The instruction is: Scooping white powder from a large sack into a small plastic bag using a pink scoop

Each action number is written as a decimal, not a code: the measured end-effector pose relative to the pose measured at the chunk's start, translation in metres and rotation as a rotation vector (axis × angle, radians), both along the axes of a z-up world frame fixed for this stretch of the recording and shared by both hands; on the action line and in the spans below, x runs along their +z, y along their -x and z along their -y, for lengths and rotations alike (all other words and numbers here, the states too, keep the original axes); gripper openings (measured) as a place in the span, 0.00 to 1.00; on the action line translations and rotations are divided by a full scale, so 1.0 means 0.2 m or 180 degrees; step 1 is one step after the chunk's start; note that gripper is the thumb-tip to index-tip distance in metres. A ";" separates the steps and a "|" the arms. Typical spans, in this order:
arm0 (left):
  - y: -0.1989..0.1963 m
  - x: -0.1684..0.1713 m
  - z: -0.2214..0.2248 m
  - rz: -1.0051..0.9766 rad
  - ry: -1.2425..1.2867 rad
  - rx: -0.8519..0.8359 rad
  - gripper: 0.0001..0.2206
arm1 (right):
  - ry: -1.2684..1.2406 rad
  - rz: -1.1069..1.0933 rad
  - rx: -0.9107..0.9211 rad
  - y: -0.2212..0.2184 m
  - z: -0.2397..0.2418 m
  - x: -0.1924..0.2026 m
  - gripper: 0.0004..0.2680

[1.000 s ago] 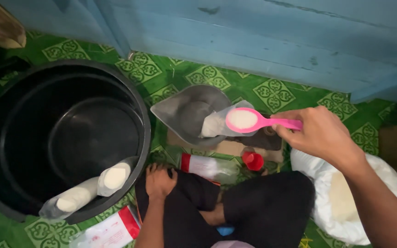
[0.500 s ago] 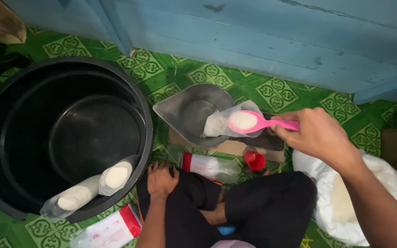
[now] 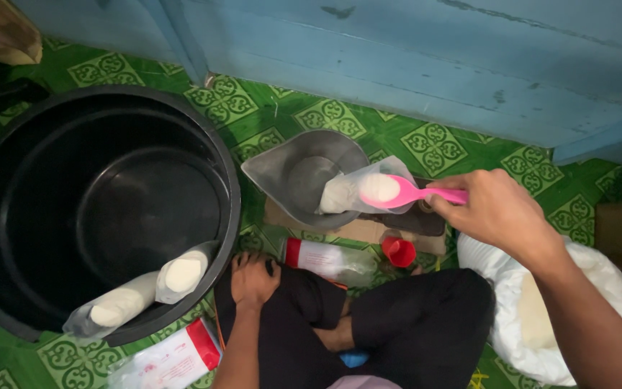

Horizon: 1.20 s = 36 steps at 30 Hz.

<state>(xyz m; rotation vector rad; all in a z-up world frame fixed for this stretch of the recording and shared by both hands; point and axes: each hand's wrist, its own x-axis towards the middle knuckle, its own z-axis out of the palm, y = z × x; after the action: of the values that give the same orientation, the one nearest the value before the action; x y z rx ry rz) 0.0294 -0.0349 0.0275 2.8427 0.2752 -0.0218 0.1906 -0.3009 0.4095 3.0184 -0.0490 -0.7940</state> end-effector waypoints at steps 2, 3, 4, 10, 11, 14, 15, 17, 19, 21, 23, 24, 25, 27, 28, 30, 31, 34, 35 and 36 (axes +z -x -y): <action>0.00 -0.01 0.00 0.0014 0.0002 -0.0003 0.13 | 0.0010 -0.0013 0.0013 0.00 0.00 0.01 0.14; 0.00 -0.01 0.00 0.0035 0.0003 -0.0006 0.13 | 0.0020 -0.0020 0.0026 0.00 0.00 0.01 0.14; 0.00 -0.01 0.00 0.0038 0.0004 -0.0008 0.13 | 0.0020 -0.0017 0.0024 0.00 0.00 0.01 0.14; 0.01 -0.04 0.00 0.0124 -0.0189 -0.0041 0.13 | 0.0032 -0.0078 -0.0003 0.00 -0.02 -0.01 0.13; 0.01 -0.03 0.00 0.0142 -0.0175 -0.0031 0.13 | 0.0057 -0.0069 0.0005 0.00 -0.03 -0.01 0.14; 0.00 -0.02 0.00 0.0151 -0.0158 -0.0022 0.13 | 0.0070 -0.0002 0.0077 0.00 -0.03 -0.04 0.14; 0.00 -0.02 0.00 0.0138 -0.0158 -0.0029 0.13 | 0.0055 0.0051 0.0134 0.00 -0.02 -0.05 0.14; -0.01 0.02 0.00 0.0024 -0.0007 0.0045 0.15 | -0.0011 0.0017 0.0093 -0.01 -0.01 -0.07 0.14; -0.01 0.03 0.00 -0.0089 0.0149 0.0123 0.17 | -0.0071 -0.0016 0.0056 -0.03 -0.01 -0.08 0.13; 0.00 0.00 0.00 0.0028 0.0156 0.0122 0.15 | -0.0077 -0.0012 0.0086 -0.03 -0.01 -0.09 0.14; 0.00 0.00 0.00 0.0046 0.0123 0.0125 0.15 | -0.0041 -0.0009 0.0140 -0.04 -0.01 -0.11 0.14; -0.01 0.01 0.00 0.0066 0.0090 0.0124 0.15 | -0.0006 -0.0006 0.0190 -0.04 -0.01 -0.12 0.14; -0.01 0.01 0.00 0.0067 0.0091 0.0125 0.15 | -0.0006 -0.0005 0.0191 -0.04 -0.02 -0.12 0.14; -0.01 0.03 0.01 0.0066 0.0125 0.0161 0.16 | -0.0013 0.0010 0.0185 -0.03 -0.04 -0.11 0.13; -0.01 0.03 0.01 0.0063 0.0124 0.0162 0.16 | -0.0014 0.0007 0.0186 -0.03 -0.04 -0.11 0.13; 0.00 0.01 0.00 0.0136 0.0109 0.0107 0.15 | -0.0054 -0.0001 0.0169 -0.03 -0.05 -0.10 0.13; 0.00 0.01 0.01 0.0131 0.0109 0.0107 0.15 | -0.0054 -0.0005 0.0169 -0.03 -0.05 -0.10 0.13; 0.00 0.00 0.01 0.0156 0.0063 0.0115 0.14 | -0.0020 0.0082 0.0198 -0.03 -0.04 -0.12 0.13; 0.00 0.00 0.01 0.0154 0.0072 0.0125 0.15 | -0.0014 0.0079 0.0231 -0.04 -0.04 -0.13 0.13; 0.00 0.00 0.01 0.0151 0.0080 0.0135 0.15 | -0.0007 0.0076 0.0264 -0.04 -0.03 -0.13 0.13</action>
<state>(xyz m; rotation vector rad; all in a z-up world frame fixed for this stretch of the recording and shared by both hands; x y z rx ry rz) 0.0303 -0.0363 0.0281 2.8072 0.3227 0.0505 0.1990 -0.2945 0.3830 3.0094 0.0763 -0.7517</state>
